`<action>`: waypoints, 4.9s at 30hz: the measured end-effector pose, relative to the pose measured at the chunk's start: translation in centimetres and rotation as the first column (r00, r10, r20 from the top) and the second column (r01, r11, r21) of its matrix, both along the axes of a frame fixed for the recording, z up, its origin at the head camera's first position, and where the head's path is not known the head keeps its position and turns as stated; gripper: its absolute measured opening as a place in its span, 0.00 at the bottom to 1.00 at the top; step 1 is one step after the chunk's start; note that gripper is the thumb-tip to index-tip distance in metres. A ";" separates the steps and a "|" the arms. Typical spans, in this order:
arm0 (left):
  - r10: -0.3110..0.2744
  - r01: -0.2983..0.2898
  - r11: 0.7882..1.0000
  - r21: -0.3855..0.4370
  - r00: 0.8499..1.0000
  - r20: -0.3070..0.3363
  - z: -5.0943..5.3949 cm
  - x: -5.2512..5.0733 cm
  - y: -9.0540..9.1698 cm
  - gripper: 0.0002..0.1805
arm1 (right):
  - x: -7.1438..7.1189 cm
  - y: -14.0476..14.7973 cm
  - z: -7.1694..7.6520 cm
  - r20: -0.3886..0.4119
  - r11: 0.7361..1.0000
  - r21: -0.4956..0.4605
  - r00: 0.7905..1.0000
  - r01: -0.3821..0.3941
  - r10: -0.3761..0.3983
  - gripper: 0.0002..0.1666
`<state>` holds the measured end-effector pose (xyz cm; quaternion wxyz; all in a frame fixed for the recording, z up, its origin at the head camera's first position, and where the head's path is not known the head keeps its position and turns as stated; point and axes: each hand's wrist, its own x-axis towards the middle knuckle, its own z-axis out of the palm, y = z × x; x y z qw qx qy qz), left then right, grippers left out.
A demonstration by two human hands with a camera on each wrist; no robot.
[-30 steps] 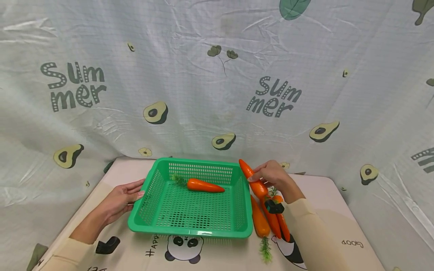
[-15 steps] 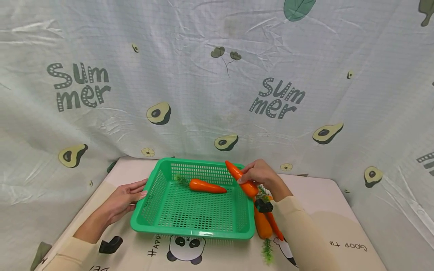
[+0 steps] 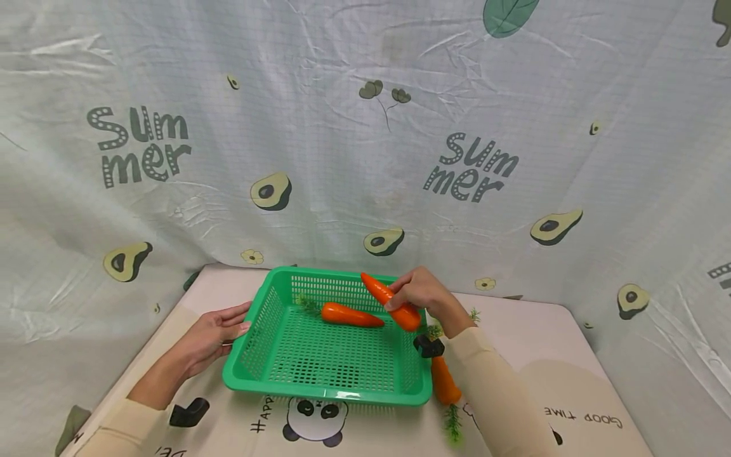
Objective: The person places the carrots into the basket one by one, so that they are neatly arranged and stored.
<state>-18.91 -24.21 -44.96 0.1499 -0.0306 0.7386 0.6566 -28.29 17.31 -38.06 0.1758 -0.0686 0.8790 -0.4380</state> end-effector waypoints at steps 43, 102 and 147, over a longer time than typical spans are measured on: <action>0.040 -0.040 0.999 -0.024 0.999 0.002 -0.1 0.1 0.4 0.35 | -1.1 -8.0 -3.3 -0.034 0.988 0.088 0.991 -0.126 0.130 0.22; -0.005 0.005 1.000 -0.017 1.000 0.005 0.2 0.0 0.3 0.36 | 0.3 -7.1 -4.7 -0.197 0.997 0.037 0.977 -0.070 0.076 0.14; -0.012 0.013 0.999 -0.052 1.000 0.023 0.4 0.0 0.2 0.37 | 5.3 9.9 -3.9 -0.098 0.952 -0.057 0.948 0.299 -0.304 0.23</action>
